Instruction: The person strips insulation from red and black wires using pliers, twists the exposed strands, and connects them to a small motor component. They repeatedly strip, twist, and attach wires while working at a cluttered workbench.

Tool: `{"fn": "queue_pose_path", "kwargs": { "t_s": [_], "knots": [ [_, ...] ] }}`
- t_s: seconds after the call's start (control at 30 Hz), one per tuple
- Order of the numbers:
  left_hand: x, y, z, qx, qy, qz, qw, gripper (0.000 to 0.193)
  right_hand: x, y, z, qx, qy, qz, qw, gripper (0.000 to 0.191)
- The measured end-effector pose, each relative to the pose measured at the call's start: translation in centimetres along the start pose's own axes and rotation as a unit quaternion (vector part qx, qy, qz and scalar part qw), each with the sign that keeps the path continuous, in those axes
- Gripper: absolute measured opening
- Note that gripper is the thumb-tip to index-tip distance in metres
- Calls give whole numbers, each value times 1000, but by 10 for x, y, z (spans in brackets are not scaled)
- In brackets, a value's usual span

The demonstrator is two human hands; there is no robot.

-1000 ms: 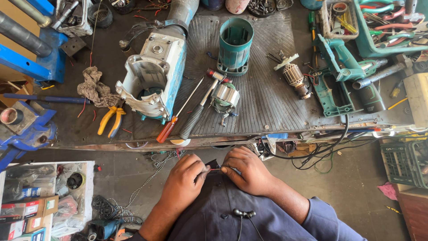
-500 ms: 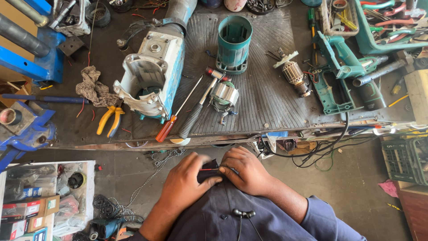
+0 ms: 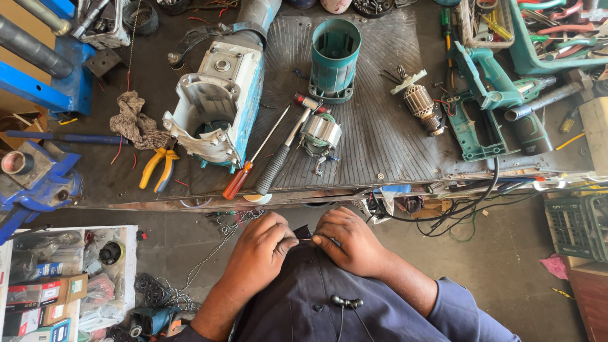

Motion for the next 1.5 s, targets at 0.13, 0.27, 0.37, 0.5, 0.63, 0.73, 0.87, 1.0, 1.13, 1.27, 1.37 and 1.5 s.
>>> {"fn": "queue_pose_path", "kwargs": {
  "t_s": [0.13,0.27,0.37,0.5,0.63,0.73,0.87,1.0,1.13,1.27,1.37,1.5],
  "knots": [
    [4,0,0,23,-41,-16,999,16,-1,2,-1,-1,11,1,1000,15],
    [11,0,3,25,-80,0,997,18,-3,6,-5,7,32,-16,999,14],
    [7,-7,6,-14,-40,-62,997,19,-10,14,-6,17,76,-70,995,18],
    [9,-17,13,-73,-31,-66,995,20,-25,34,-7,33,171,-177,969,23],
    [23,-27,22,-102,-83,-16,991,22,-32,45,-13,33,228,-211,950,23],
    [36,-39,33,-120,-127,30,984,24,-10,27,-28,-22,84,-195,977,23],
    [60,-59,50,-127,-205,94,966,26,15,28,-46,-28,8,-107,994,53],
    [76,-78,62,-110,-241,111,958,27,59,41,-69,-40,-148,53,987,45],
    [89,-98,75,-80,-275,135,949,26,93,57,-101,-18,-255,86,963,35],
    [106,-125,90,-54,-299,176,936,27,120,75,-133,4,-296,103,950,35],
    [121,-139,103,2,-316,196,928,33,137,94,-152,20,-326,122,937,34],
    [129,-159,117,43,-253,222,941,33,152,123,-175,47,-335,133,932,24]
  ]
}}
Point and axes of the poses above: each hand's wrist, its own z-axis away from the middle knuckle, its own y-axis out of the palm, x = y × z, the point moved 8 cm from there along -z, towards the middle knuckle
